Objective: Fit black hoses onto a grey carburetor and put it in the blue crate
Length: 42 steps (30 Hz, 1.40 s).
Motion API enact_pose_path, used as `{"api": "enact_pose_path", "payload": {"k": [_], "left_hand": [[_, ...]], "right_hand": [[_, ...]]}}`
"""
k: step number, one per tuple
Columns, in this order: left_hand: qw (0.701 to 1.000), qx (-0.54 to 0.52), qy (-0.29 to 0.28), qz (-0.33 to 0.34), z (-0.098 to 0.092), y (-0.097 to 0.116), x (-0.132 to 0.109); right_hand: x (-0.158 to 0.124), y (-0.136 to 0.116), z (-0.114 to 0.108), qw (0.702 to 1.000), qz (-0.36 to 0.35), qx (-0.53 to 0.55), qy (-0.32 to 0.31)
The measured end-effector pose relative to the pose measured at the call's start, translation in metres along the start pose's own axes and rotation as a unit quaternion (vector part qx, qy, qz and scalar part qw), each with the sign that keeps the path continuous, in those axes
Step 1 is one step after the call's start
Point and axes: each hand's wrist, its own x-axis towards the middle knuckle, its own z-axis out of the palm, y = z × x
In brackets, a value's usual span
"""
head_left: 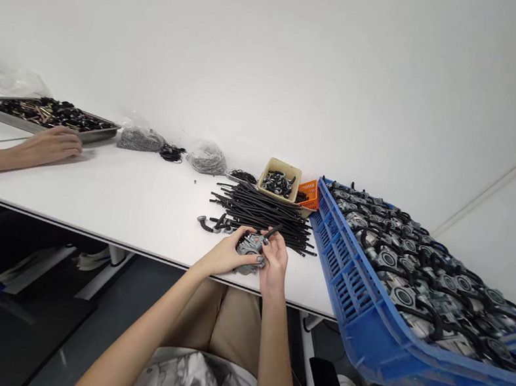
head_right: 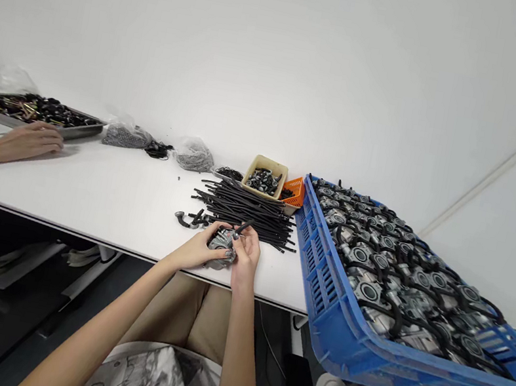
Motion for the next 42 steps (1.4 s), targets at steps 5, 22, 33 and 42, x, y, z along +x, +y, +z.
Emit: {"api": "enact_pose_path", "payload": {"k": [5, 22, 33, 42], "left_hand": [[1.0, -0.003, -0.004, 0.005, -0.0005, 0.0024, -0.0006], [1.0, -0.009, -0.002, 0.001, 0.0001, -0.0007, 0.0007], [1.0, 0.008, 0.0, -0.009, 0.0, -0.0048, 0.0005], [1.0, -0.012, -0.003, 0.004, 0.0001, -0.0006, 0.0002]], "right_hand": [[0.001, 0.0041, -0.0004, 0.999, 0.008, -0.044, -0.007], [0.0011, 0.0035, 0.001, 0.999, 0.009, -0.043, 0.006], [-0.0014, -0.0003, 0.0001, 1.0, -0.005, -0.003, -0.013], [-0.0024, -0.0002, 0.0031, 1.0, 0.028, -0.013, -0.003]]}}
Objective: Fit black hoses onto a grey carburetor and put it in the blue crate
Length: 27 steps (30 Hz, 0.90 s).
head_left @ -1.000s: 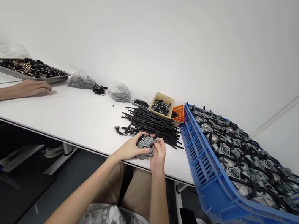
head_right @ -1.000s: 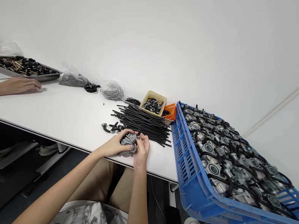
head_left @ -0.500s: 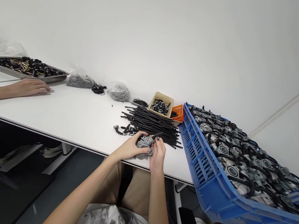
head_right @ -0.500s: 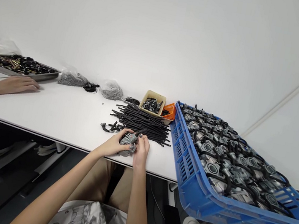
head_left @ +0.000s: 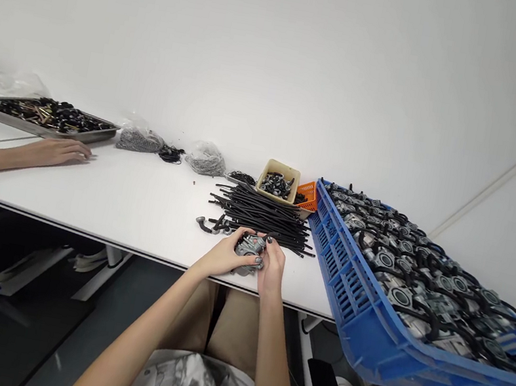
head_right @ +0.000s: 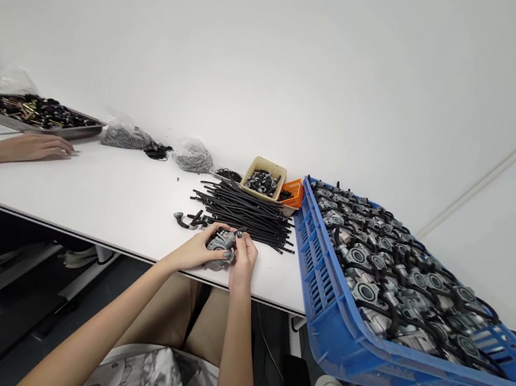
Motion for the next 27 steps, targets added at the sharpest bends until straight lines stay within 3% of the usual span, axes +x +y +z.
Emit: {"api": "enact_pose_path", "payload": {"k": [9, 17, 27], "left_hand": [[1.0, 0.013, 0.0, -0.023, -0.0004, -0.0015, 0.0], [1.0, -0.001, 0.002, -0.003, 0.0003, -0.0001, 0.0], [1.0, 0.009, 0.004, -0.012, -0.0006, -0.002, -0.0001]], "right_hand": [[-0.0007, -0.0005, -0.0019, 0.999, -0.036, 0.018, -0.002], [0.0021, 0.0023, -0.0008, 0.998, -0.028, -0.05, 0.008], [-0.001, -0.0014, -0.0021, 0.999, -0.032, 0.024, -0.009]]}}
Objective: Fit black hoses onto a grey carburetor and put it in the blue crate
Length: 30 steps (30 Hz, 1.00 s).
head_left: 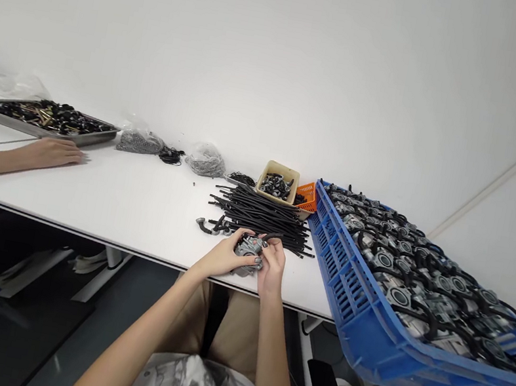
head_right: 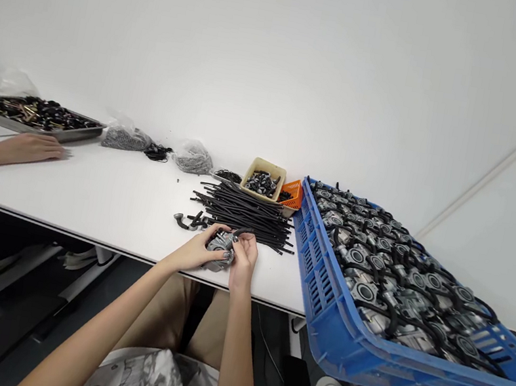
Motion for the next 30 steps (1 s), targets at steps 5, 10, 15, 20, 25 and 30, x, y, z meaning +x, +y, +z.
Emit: {"api": "enact_pose_path", "payload": {"k": [5, 10, 15, 20, 25, 30], "left_hand": [[1.0, 0.005, 0.004, 0.007, 0.0003, -0.0006, 0.0005], [1.0, -0.012, 0.001, 0.018, 0.0006, 0.0009, 0.0005], [1.0, 0.001, -0.005, 0.007, 0.0006, 0.0007, 0.0006], [1.0, -0.004, -0.002, -0.003, 0.0004, 0.0009, 0.0002], [1.0, -0.02, 0.001, 0.003, 0.0, 0.001, -0.0001], [1.0, -0.007, 0.017, -0.012, -0.0004, -0.0036, 0.0013]], "right_hand": [[0.0038, 0.0061, -0.0015, 0.997, -0.007, -0.068, 0.021], [0.002, 0.0052, -0.0002, 0.997, 0.0, -0.077, 0.004], [-0.0015, -0.0013, 0.0025, 0.999, 0.011, -0.038, -0.001], [-0.0006, -0.0006, 0.0002, 0.999, 0.014, -0.028, -0.005], [0.0017, 0.0036, -0.0032, 0.996, -0.019, -0.088, -0.005], [0.0031, 0.0073, -0.0052, 0.996, -0.015, -0.085, 0.012]]}}
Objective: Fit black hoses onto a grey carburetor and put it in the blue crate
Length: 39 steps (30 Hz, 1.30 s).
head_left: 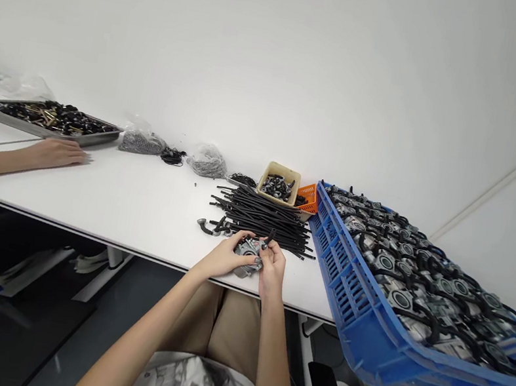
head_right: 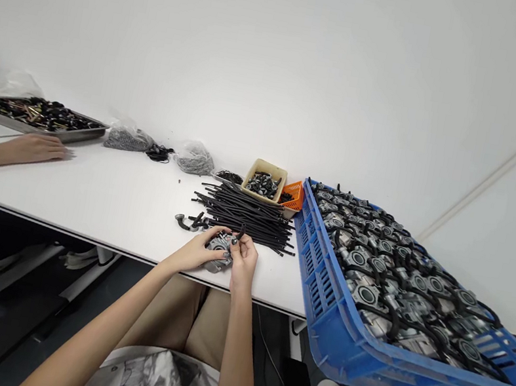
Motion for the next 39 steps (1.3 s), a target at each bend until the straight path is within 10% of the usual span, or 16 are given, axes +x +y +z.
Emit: {"api": "enact_pose_path", "payload": {"k": [39], "left_hand": [[0.999, -0.012, -0.032, 0.04, -0.0032, 0.0015, -0.0007]], "right_hand": [[-0.0011, -0.005, -0.0008, 0.987, 0.052, 0.153, -0.016]]}}
